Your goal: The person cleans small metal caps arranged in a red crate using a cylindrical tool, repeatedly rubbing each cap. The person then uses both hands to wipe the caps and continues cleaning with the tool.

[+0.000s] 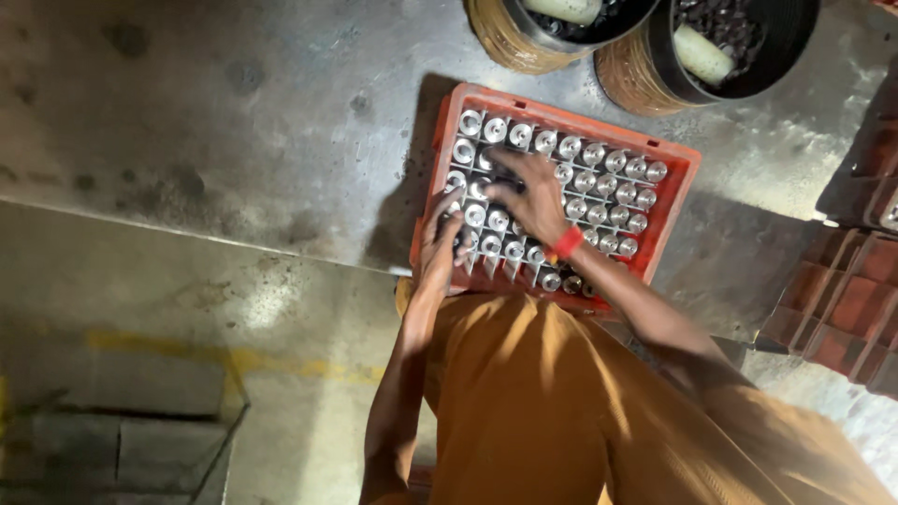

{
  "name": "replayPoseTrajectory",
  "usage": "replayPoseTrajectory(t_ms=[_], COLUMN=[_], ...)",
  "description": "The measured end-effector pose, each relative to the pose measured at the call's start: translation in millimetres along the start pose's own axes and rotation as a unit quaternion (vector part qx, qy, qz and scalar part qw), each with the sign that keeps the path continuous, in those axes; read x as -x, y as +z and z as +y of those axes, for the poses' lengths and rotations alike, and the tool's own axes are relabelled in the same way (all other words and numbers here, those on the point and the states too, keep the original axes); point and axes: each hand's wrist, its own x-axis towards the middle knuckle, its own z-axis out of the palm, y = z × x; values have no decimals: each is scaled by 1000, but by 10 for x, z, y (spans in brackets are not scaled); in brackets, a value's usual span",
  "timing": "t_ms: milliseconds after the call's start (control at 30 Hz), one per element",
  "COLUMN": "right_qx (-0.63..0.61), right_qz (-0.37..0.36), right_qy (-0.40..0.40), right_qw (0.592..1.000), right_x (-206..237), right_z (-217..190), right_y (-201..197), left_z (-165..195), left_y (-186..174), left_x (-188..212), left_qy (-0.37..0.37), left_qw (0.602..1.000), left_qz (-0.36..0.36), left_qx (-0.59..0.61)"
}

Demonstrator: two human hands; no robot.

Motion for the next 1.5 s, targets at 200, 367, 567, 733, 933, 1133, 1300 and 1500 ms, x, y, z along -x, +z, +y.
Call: replayPoseTrajectory(t_ms=[200,367,567,733,933,1133,1300,1500], right_qx=[-285,-76,183,239,-45,-311,-117,170], right_qz=[-214,4,16,-7,-13,-167,-4,-96], right_qy=[123,117,-151,-139,18,161,123,-133], right_qw=[926,990,971,961,999,922,985,972], right_x=[339,-198,-529,-604,-24,972,945,801], right_z=[27,243,208,202,108,-35,87,76], right_y=[76,-37,-6,39,-75,68,-44,81], left_z=[-126,-202,-178,-78,-31,-421,-674,-980], left_y=[131,-45,-149,-92,36,-17,-269,-439], left_x=[-69,-80,-90,-10,109,198,223,250], left_qy=[-97,-35,-34,-21,-33,-73,-142,-67], left_qw=[990,998,994,998,997,997,957,962], left_qz=[47,52,98,16,-28,-40,78,-2], left_qx=[-89,16,22,51,-64,-8,241,265])
